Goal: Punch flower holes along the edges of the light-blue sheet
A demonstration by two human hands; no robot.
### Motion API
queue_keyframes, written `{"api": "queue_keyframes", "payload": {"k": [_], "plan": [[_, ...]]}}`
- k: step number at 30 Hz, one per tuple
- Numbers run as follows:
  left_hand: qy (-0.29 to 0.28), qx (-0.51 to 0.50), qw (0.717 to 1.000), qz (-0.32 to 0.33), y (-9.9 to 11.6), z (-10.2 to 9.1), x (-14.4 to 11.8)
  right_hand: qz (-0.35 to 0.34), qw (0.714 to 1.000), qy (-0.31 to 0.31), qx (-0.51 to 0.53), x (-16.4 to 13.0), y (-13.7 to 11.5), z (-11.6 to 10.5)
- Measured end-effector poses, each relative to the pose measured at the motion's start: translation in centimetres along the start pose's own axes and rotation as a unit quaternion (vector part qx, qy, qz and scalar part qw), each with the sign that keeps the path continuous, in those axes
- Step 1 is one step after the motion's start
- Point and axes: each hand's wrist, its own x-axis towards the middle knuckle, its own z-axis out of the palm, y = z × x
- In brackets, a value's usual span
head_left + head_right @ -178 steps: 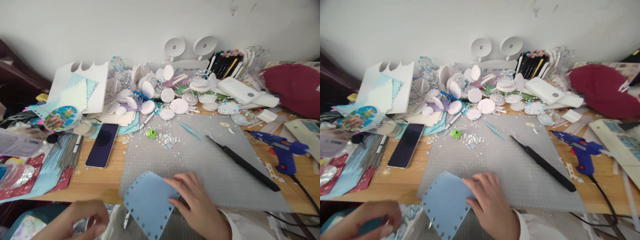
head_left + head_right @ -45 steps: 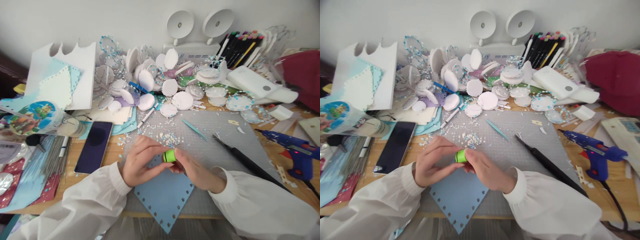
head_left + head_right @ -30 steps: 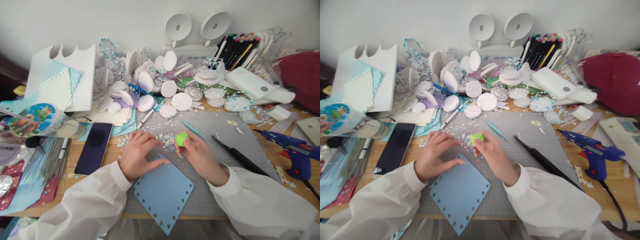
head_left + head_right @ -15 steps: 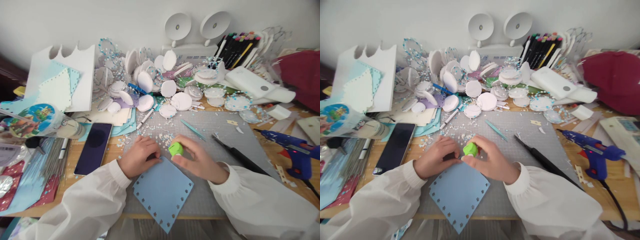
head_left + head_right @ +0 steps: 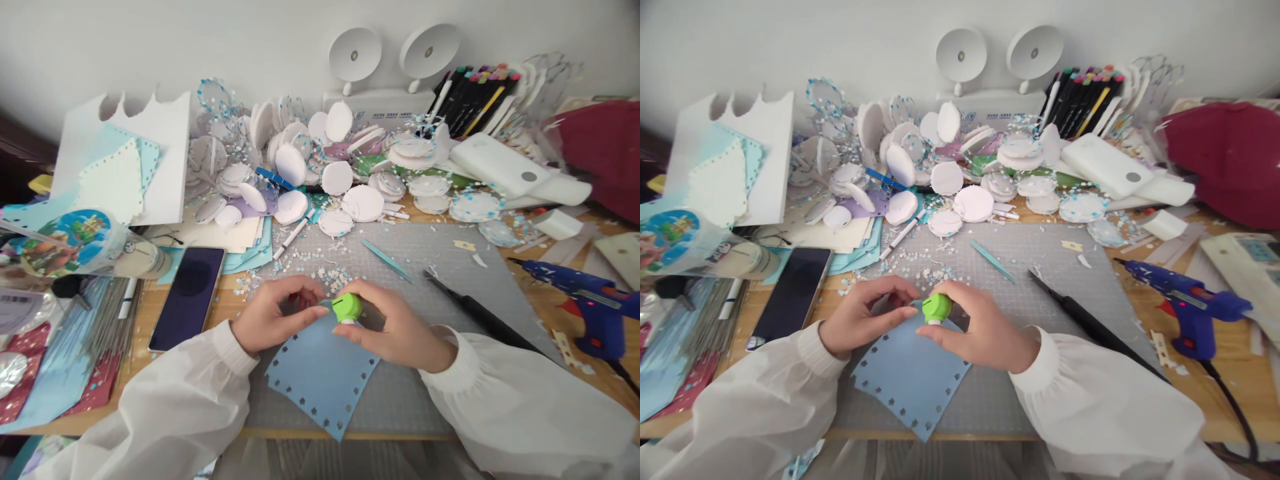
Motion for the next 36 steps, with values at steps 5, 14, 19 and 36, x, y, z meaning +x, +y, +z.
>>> {"api": "queue_keyframes", "payload": {"k": [5,14,19,36], "plan": [[0.007,0.059,0.997,0.041,-0.05,0.01,-0.19,-0.042,0.997,0.018,-0.065,0.03,0.14,-0.05],[0.052,0.105,0.985,0.127,-0.33,0.10,-0.22,-0.109,0.978,0.058,-0.167,0.01,0.68,0.16],[0.051,0.115,0.979,0.159,-0.27,0.13,-0.25,-0.128,0.971,0.068,-0.189,-0.06,0.52,0.18],[0.083,0.114,0.972,0.187,-0.41,0.82,-0.40,-0.023,0.999,0.008,-0.032,-0.12,0.54,0.86]]}}
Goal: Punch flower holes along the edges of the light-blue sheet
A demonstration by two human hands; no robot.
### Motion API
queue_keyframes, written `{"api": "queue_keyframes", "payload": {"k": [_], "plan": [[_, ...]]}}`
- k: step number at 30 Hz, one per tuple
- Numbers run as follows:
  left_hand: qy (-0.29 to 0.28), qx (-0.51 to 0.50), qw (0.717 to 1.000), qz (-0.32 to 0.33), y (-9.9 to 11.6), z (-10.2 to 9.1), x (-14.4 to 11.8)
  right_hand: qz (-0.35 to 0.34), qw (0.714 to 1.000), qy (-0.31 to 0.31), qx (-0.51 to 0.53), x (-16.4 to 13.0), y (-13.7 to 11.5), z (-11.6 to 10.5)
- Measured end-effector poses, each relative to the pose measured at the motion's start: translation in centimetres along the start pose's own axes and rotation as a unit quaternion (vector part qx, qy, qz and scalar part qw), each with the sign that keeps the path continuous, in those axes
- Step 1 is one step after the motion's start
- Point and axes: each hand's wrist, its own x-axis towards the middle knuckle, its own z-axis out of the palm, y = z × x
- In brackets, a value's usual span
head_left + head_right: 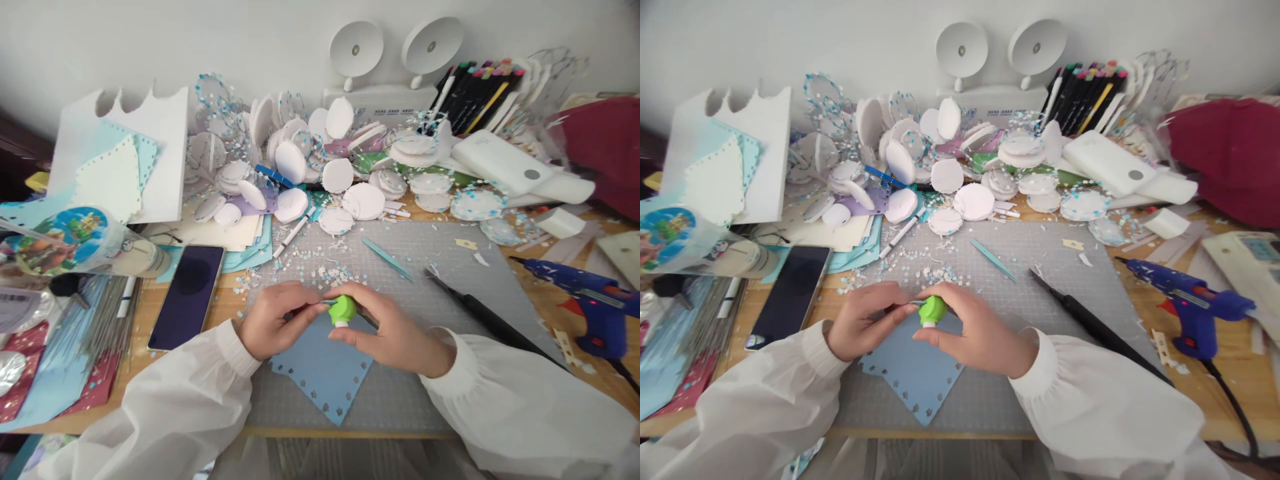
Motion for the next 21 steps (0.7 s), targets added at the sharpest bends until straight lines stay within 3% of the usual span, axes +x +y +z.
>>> {"api": "queue_keyframes", "payload": {"k": [4,9,21], "plan": [[-0.007,-0.011,1.000,0.014,-0.14,0.02,-0.01,0.017,0.999,0.011,0.026,0.04,0.09,0.12],[-0.016,-0.011,1.000,0.019,-0.27,-0.02,-0.12,-0.019,0.999,0.019,0.029,0.04,0.10,-0.03],[-0.020,0.023,0.998,0.057,-0.20,0.46,-0.20,-0.047,0.997,0.044,-0.047,0.03,-0.43,0.10]]}}
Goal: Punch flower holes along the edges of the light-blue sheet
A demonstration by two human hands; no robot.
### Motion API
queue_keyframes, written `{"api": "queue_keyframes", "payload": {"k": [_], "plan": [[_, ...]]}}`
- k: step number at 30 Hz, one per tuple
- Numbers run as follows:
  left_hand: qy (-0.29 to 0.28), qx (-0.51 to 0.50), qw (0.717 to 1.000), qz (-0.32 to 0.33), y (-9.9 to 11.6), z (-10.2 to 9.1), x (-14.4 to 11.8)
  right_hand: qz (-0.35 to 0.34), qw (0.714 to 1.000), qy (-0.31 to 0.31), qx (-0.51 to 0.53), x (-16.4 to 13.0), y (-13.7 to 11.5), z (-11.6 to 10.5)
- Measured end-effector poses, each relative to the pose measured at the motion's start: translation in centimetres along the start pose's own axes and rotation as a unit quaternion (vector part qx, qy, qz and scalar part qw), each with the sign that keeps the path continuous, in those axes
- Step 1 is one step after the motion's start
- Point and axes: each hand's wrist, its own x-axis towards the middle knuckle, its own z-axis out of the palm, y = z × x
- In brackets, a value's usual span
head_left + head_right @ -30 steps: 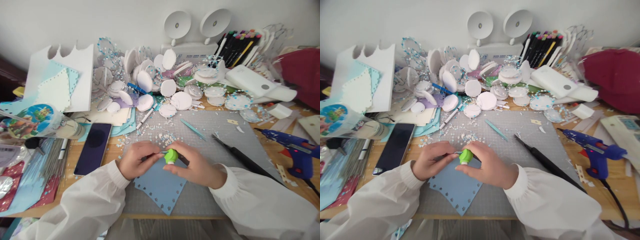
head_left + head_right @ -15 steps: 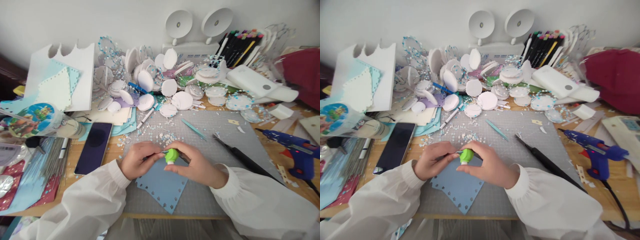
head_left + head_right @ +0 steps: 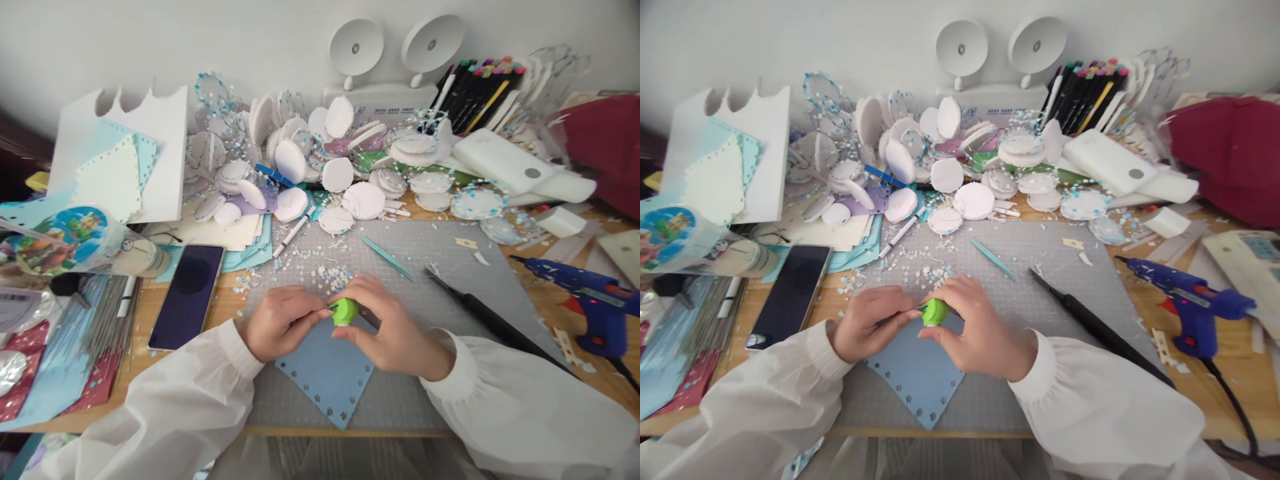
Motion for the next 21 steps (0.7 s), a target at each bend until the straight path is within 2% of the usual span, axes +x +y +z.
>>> {"api": "queue_keyframes", "payload": {"k": [5,11,15,21], "plan": [[-0.015,0.021,1.000,-0.007,-0.1,-0.4,0.0,-0.004,1.000,-0.001,-0.013,-0.1,0.0,0.0],[-0.084,0.034,0.995,-0.049,0.2,-0.8,0.4,-0.009,1.000,-0.019,-0.023,-0.1,-0.2,0.3],[-0.099,0.083,0.992,-0.005,0.5,-0.5,0.5,-0.010,0.998,-0.041,-0.036,-0.1,-0.5,0.8],[-0.091,0.032,0.994,0.043,0.5,-0.3,0.1,-0.036,0.998,-0.041,-0.019,-0.4,-0.7,1.1]]}}
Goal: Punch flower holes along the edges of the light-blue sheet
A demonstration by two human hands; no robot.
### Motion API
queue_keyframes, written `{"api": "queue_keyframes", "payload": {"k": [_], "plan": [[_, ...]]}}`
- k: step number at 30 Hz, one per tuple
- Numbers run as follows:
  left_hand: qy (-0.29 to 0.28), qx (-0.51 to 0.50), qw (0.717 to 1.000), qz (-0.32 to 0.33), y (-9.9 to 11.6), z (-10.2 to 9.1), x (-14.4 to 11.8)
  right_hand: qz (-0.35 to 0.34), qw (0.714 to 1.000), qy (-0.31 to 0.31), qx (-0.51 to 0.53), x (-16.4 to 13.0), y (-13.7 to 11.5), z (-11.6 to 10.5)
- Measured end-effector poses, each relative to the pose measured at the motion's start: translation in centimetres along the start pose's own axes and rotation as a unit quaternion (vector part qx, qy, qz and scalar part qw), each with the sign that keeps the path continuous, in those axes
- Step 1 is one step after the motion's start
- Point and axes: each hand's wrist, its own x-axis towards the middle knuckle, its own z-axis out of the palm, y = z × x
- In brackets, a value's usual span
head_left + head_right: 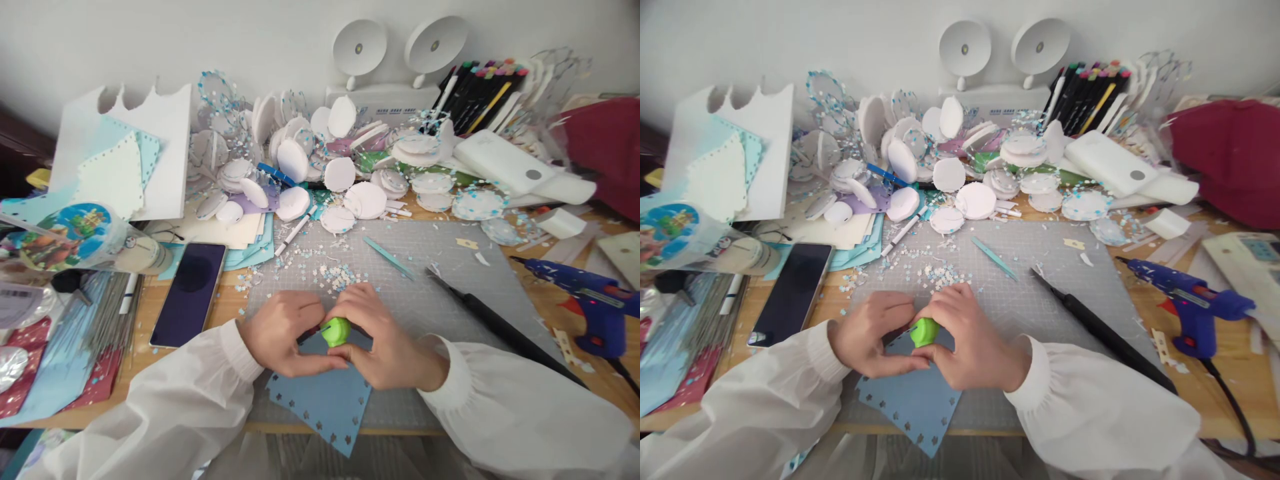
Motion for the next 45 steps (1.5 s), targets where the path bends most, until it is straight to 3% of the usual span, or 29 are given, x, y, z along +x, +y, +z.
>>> {"api": "queue_keyframes", "payload": {"k": [11,19,29,37,40,45], "plan": [[0.000,-0.060,0.997,-0.039,-0.1,0.1,-0.2,0.008,0.999,0.008,0.029,0.1,0.4,0.3],[-0.014,-0.150,0.973,-0.177,-0.1,-0.1,0.5,0.030,0.998,0.052,0.025,0.5,0.7,-0.4],[-0.031,-0.184,0.966,-0.177,-0.3,-0.7,0.5,0.036,0.997,0.072,0.020,0.6,0.6,-1.1],[-0.014,-0.145,0.982,-0.120,-0.1,-0.6,0.3,0.044,0.997,0.059,0.036,0.7,0.6,-1.7],[-0.014,-0.145,0.980,-0.133,-0.1,-0.7,0.4,0.050,0.996,0.043,0.053,0.7,0.7,-1.7],[0.013,-0.177,0.972,-0.156,-0.2,-0.3,0.5,0.016,0.999,0.047,-0.015,0.2,1.4,-0.7]]}}
